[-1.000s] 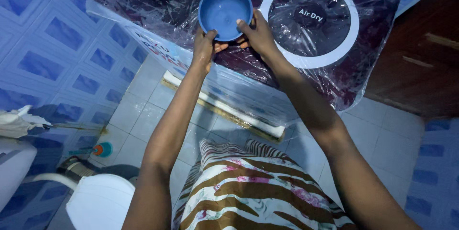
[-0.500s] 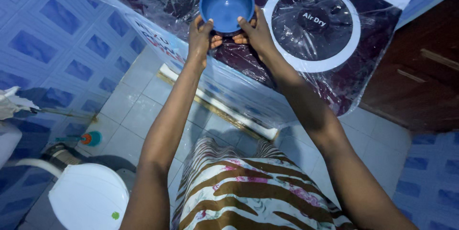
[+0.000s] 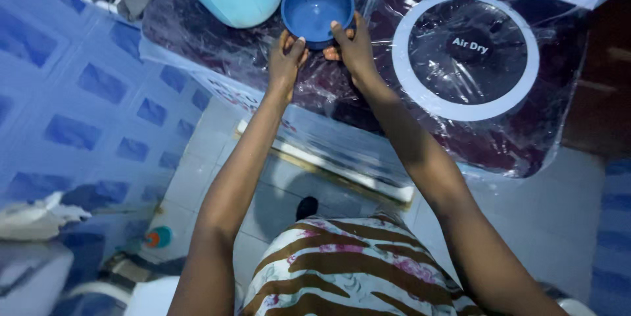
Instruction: The person wipes the interior drum and top surfaces of a washing machine with a cloth, washes the cloth in a bucket of soapy water, and fills a bowl with water from a tap to pour into the machine.
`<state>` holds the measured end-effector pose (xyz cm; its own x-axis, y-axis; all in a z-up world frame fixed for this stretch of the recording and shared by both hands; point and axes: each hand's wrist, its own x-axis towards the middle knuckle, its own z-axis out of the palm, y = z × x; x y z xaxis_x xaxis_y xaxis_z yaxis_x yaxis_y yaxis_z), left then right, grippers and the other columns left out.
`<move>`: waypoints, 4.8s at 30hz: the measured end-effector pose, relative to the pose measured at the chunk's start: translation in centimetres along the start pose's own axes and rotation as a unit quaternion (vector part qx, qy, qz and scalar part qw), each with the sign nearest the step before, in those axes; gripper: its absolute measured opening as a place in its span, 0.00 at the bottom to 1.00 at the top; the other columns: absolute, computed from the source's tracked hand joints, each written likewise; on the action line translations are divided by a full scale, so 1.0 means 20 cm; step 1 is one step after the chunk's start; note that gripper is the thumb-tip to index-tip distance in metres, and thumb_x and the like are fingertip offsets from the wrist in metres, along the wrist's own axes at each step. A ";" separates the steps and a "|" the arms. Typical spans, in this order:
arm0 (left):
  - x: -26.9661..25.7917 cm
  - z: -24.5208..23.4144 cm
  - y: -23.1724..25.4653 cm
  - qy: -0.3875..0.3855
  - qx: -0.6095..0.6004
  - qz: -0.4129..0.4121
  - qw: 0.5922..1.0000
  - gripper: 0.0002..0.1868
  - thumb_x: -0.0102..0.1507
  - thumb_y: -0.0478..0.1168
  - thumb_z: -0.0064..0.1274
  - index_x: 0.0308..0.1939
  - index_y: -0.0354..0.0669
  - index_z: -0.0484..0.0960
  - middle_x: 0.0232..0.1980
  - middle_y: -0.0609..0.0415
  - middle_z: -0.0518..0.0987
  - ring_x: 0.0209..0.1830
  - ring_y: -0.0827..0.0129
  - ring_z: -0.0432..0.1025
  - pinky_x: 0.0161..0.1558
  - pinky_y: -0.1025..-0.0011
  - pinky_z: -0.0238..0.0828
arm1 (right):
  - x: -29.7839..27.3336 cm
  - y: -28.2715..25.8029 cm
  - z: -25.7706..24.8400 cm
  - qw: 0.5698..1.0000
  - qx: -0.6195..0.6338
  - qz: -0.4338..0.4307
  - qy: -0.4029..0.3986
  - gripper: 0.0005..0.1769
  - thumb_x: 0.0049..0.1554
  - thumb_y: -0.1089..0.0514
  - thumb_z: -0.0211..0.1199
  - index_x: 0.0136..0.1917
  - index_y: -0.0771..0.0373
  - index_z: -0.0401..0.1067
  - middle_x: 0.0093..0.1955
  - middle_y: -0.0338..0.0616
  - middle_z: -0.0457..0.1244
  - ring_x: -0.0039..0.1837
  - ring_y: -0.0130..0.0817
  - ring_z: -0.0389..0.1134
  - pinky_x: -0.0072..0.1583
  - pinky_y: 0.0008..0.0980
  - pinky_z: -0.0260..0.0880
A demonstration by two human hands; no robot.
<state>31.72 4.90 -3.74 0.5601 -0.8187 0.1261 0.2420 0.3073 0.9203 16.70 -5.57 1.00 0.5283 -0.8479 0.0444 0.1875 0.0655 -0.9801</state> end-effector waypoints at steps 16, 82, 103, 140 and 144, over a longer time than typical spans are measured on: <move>-0.17 0.12 -0.02 -0.113 0.270 0.120 0.949 0.25 0.66 0.40 0.57 0.67 0.39 0.75 0.61 0.45 0.79 0.60 0.60 0.78 0.64 0.67 0.77 | -0.27 -0.13 -0.05 0.950 -0.241 -0.164 0.114 0.11 0.62 0.63 0.65 0.58 0.67 0.76 0.52 0.40 0.66 0.53 0.30 0.70 0.54 0.29 0.75; -0.77 0.58 -0.06 -0.289 0.566 0.406 0.657 0.41 0.61 0.38 0.64 0.76 0.45 0.63 0.81 0.49 0.58 0.86 0.58 0.48 0.82 0.37 0.39 | -1.25 -0.30 -0.71 0.653 -0.748 -0.118 -0.034 0.59 0.43 0.79 0.60 0.83 0.47 0.53 0.87 0.54 0.36 0.87 0.52 0.31 0.79 0.66 0.27; -1.04 0.70 -0.06 -0.326 0.426 0.413 0.736 0.22 0.62 0.34 0.54 0.61 0.45 0.80 0.60 0.47 0.75 0.65 0.53 0.69 0.70 0.47 0.63 | -1.25 -0.27 -0.75 0.646 -0.721 -0.250 0.024 0.39 0.51 0.72 0.57 0.77 0.63 0.61 0.80 0.55 0.51 0.84 0.55 0.45 0.77 0.75 0.36; 0.04 1.51 0.99 -0.427 0.371 0.204 0.799 0.33 0.75 0.61 0.43 0.50 0.29 0.82 0.43 0.37 0.81 0.45 0.52 0.77 0.49 0.54 0.74 | -0.52 -1.64 -0.81 0.389 -0.797 -0.457 0.059 0.32 0.64 0.59 0.63 0.79 0.68 0.64 0.67 0.50 0.63 0.72 0.44 0.63 0.68 0.46 0.61; 0.03 1.56 1.11 -0.337 0.289 0.579 0.684 0.17 0.71 0.47 0.56 0.52 0.35 0.81 0.54 0.44 0.79 0.61 0.52 0.73 0.64 0.54 0.68 | -0.41 -1.75 -0.84 0.415 -0.778 -0.468 0.055 0.31 0.66 0.60 0.63 0.81 0.66 0.63 0.65 0.50 0.62 0.71 0.45 0.62 0.65 0.46 0.62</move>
<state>12.80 -3.95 28.31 -0.4276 -0.2864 0.8574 -0.5180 0.8550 0.0273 -8.02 -9.75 31.64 0.7706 -0.1437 0.6209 -0.5391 -0.6665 0.5149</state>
